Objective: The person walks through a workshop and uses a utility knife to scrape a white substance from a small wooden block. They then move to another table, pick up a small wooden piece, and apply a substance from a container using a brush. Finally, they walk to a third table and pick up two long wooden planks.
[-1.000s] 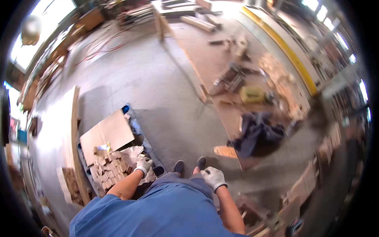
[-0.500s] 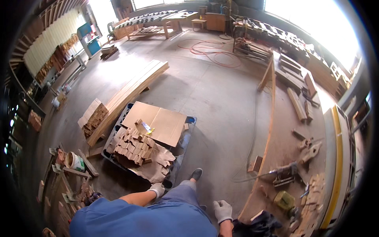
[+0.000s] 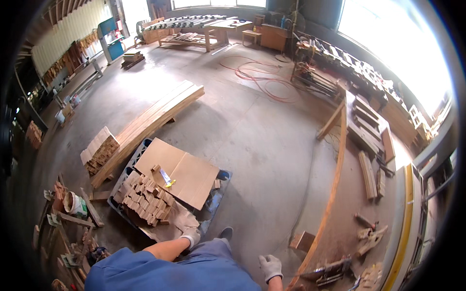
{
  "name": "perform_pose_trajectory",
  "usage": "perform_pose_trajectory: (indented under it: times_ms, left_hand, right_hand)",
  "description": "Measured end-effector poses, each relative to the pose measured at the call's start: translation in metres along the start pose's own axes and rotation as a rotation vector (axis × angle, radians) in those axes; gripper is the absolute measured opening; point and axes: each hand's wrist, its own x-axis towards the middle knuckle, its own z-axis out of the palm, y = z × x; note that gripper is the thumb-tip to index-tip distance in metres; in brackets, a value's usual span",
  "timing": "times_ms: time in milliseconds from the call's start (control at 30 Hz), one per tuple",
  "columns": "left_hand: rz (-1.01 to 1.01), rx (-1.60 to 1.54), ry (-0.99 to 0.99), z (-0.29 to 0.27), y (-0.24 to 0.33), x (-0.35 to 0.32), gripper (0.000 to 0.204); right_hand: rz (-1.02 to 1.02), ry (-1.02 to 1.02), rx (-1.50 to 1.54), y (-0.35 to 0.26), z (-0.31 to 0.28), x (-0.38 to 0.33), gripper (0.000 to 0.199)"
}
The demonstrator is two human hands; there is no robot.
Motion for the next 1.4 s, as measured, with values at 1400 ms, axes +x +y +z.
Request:
perform_pose_trajectory:
  times_ms: [1400]
  left_hand:
    - [-0.209,-0.047,-0.104,-0.216,0.298,0.273,0.035]
  right_hand:
    - [-0.061,-0.149,-0.227,-0.256,-0.246,0.474,0.045]
